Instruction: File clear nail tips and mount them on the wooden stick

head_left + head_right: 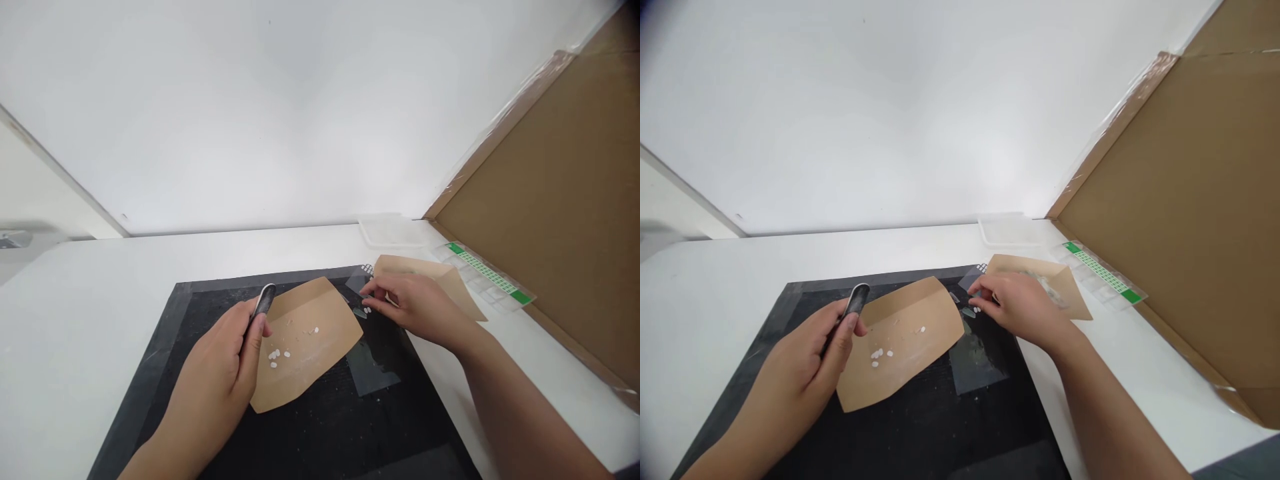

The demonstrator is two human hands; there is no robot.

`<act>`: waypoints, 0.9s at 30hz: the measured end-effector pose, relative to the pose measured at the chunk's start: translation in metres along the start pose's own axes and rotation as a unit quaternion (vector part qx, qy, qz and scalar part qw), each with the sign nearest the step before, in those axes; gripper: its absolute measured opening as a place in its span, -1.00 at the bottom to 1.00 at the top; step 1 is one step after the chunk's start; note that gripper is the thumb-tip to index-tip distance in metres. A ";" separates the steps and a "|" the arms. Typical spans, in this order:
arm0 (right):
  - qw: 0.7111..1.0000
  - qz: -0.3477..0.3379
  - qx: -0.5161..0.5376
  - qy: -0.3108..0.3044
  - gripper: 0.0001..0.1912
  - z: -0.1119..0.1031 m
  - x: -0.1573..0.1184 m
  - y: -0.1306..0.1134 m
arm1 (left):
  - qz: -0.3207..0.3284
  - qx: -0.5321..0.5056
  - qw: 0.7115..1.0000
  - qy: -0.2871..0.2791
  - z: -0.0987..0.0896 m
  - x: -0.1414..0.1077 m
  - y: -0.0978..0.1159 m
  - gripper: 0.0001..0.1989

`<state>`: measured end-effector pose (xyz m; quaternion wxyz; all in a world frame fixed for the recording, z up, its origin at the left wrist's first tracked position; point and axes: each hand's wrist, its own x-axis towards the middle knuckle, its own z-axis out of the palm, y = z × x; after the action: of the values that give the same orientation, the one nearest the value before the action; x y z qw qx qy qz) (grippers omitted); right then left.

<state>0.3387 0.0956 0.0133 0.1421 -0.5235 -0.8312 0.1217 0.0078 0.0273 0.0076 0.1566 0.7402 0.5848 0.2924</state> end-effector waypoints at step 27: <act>0.890 0.307 0.013 0.338 -0.49 -0.034 -0.010 0.038 | 0.030 0.010 0.999 0.006 0.011 -0.005 -0.007 -0.73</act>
<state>0.3874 0.1043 0.0306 0.3766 -0.7604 -0.5290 -0.0142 0.0085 0.0252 -0.0067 0.1374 0.7573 0.5660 0.2955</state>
